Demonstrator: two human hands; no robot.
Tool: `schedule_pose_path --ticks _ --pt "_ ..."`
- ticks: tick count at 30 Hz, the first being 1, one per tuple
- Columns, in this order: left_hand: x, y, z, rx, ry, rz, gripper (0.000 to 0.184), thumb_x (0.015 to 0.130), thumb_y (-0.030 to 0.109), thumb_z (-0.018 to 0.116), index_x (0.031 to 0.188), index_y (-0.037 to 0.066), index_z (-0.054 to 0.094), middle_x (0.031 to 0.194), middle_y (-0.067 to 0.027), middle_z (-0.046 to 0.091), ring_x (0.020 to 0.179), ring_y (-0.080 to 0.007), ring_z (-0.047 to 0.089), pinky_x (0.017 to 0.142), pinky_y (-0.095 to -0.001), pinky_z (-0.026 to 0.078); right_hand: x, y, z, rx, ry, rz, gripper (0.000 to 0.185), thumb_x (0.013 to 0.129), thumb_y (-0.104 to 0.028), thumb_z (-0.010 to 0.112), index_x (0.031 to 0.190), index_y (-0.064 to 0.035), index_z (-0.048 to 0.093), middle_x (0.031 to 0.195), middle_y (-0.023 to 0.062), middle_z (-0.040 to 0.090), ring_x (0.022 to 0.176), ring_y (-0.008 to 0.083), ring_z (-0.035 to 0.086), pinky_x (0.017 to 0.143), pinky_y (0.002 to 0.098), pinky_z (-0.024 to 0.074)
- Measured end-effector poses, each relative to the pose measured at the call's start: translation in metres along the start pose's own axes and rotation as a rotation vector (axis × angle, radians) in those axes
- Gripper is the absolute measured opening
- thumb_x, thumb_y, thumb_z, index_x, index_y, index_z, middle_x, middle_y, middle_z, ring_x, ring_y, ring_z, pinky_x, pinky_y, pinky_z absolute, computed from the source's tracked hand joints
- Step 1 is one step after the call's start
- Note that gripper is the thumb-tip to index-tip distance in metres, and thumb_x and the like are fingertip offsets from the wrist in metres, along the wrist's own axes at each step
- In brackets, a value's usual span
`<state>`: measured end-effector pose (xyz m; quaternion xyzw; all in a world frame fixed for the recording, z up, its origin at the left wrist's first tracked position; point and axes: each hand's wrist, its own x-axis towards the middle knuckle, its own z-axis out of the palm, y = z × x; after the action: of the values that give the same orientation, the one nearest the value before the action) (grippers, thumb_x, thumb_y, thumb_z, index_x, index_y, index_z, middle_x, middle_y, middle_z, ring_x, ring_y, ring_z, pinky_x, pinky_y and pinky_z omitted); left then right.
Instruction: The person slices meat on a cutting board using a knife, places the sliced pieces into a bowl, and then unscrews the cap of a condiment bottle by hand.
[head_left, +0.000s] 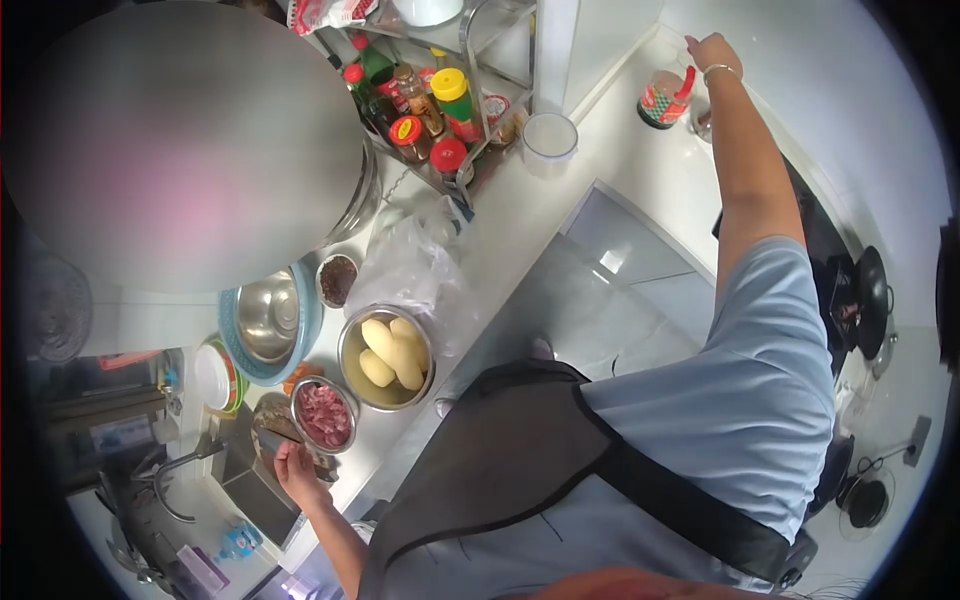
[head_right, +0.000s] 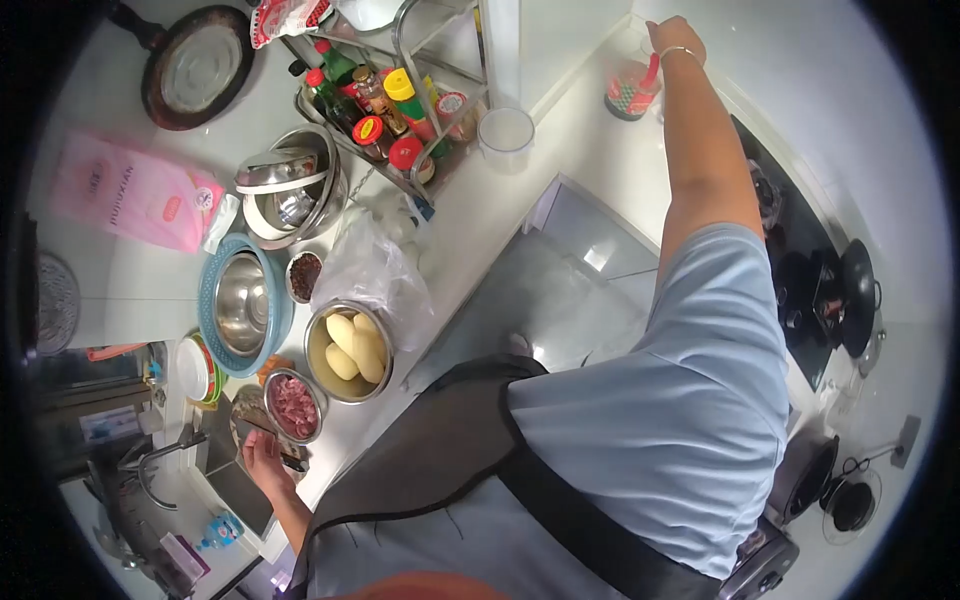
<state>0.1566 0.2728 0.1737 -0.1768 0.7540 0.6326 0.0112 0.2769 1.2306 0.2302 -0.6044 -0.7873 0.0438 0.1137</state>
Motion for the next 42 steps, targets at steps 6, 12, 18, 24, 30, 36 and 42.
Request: schedule_pose_path --ticks 6,12,18,24,30,36,42 --pt "-0.007 -0.004 0.008 -0.009 0.039 -0.012 0.015 0.097 0.015 0.062 0.112 0.012 0.058 0.104 -0.0009 0.063 0.098 -0.0143 0.060 0.089 -0.0329 0.045 0.054 0.008 0.027 -0.057 -0.008 -0.150 0.043 0.090 -0.041 0.065 0.100 0.0003 0.073 0.108 0.0245 0.069 0.102 0.0415 0.066 0.092 0.0466 0.0505" --pt "-0.001 -0.006 0.036 -0.045 0.038 0.010 0.020 0.096 0.013 0.063 0.115 0.009 0.058 0.104 -0.0021 0.063 0.094 -0.0148 0.061 0.088 -0.0329 0.046 0.071 0.017 0.027 -0.167 -0.052 -0.359 0.036 0.087 -0.027 0.067 0.107 0.0019 0.065 0.102 0.0253 0.069 0.096 0.0392 0.068 0.087 0.0457 0.0533" --pt "0.004 0.002 0.060 -0.051 -0.013 0.016 0.021 0.096 0.012 0.062 0.115 0.006 0.057 0.102 -0.0028 0.064 0.091 -0.0133 0.061 0.082 -0.0293 0.047 0.046 0.017 -0.009 -0.039 -0.176 -0.374 0.019 0.084 -0.012 0.065 0.099 -0.0030 0.061 0.087 0.0180 0.067 0.079 0.0305 0.068 0.071 0.0422 0.0549" --pt "0.018 0.005 0.061 -0.040 -0.001 0.031 0.019 0.097 0.012 0.060 0.115 0.008 0.058 0.100 -0.0012 0.064 0.090 -0.0115 0.060 0.080 -0.0280 0.047 0.072 0.039 0.021 -0.077 0.037 -0.592 0.020 0.078 -0.008 0.070 0.097 -0.0048 0.065 0.088 0.0160 0.070 0.079 0.0297 0.068 0.071 0.0393 0.0537" --pt "0.013 0.018 0.072 -0.007 -0.026 0.051 0.019 0.097 0.011 0.059 0.115 0.010 0.059 0.101 0.0005 0.064 0.092 -0.0111 0.060 0.082 -0.0278 0.046 0.052 0.029 0.002 0.032 -0.151 -0.568 0.025 0.075 -0.009 0.073 0.099 -0.0017 0.068 0.097 0.0170 0.072 0.088 0.0300 0.069 0.080 0.0369 0.0541" --pt "0.007 0.024 0.081 0.007 -0.038 0.047 0.014 0.096 0.012 0.060 0.111 0.012 0.060 0.100 0.0020 0.063 0.091 -0.0104 0.060 0.081 -0.0273 0.046 0.041 0.023 0.013 0.172 -0.156 -0.672 0.027 0.079 -0.004 0.066 0.106 -0.0031 0.069 0.096 0.0133 0.072 0.089 0.0248 0.069 0.078 0.0351 0.0546" --pt "0.007 0.022 0.084 -0.016 -0.040 0.061 0.013 0.096 0.013 0.062 0.109 0.012 0.060 0.100 0.0026 0.063 0.090 -0.0100 0.060 0.081 -0.0266 0.046 0.037 0.015 0.011 0.315 -0.353 -0.654 0.028 0.083 0.002 0.059 0.109 -0.0030 0.069 0.098 0.0088 0.072 0.089 0.0209 0.067 0.082 0.0333 0.0531"
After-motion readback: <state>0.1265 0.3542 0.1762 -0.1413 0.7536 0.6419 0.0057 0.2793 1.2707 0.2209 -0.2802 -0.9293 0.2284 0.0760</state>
